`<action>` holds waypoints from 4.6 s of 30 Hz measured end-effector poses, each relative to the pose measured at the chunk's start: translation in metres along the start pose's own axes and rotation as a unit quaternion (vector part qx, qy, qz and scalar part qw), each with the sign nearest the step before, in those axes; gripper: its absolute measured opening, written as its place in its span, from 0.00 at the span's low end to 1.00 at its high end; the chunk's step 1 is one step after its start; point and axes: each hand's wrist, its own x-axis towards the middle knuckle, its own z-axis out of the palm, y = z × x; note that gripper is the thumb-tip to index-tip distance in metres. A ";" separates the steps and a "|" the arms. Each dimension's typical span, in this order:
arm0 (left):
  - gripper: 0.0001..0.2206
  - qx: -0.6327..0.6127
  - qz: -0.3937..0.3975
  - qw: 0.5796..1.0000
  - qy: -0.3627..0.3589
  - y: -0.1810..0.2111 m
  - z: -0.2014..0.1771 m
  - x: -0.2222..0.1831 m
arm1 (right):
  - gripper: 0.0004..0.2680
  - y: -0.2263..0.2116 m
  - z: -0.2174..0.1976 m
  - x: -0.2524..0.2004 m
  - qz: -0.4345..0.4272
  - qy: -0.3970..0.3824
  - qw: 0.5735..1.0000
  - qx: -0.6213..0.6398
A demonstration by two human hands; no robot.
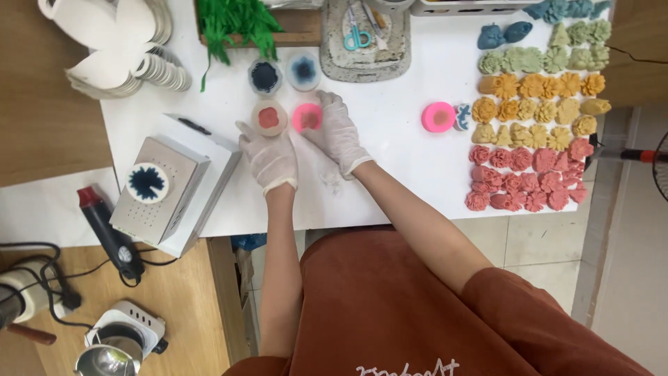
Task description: Unmold decorative wax shapes and organize a display of floral-themed wax melts.
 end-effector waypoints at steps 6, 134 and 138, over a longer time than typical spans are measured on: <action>0.38 0.097 0.254 0.956 -0.106 0.053 0.072 -0.060 | 0.22 0.092 -0.147 -0.044 -0.056 0.076 0.984 -0.150; 0.31 -0.219 -0.370 0.878 0.209 0.045 0.056 -0.499 | 0.06 0.106 -0.105 -0.074 -0.156 -0.178 0.967 0.090; 0.29 -0.195 -0.420 0.866 0.187 0.039 0.061 -0.512 | 0.06 0.122 -0.081 -0.003 -0.055 -0.010 0.977 0.203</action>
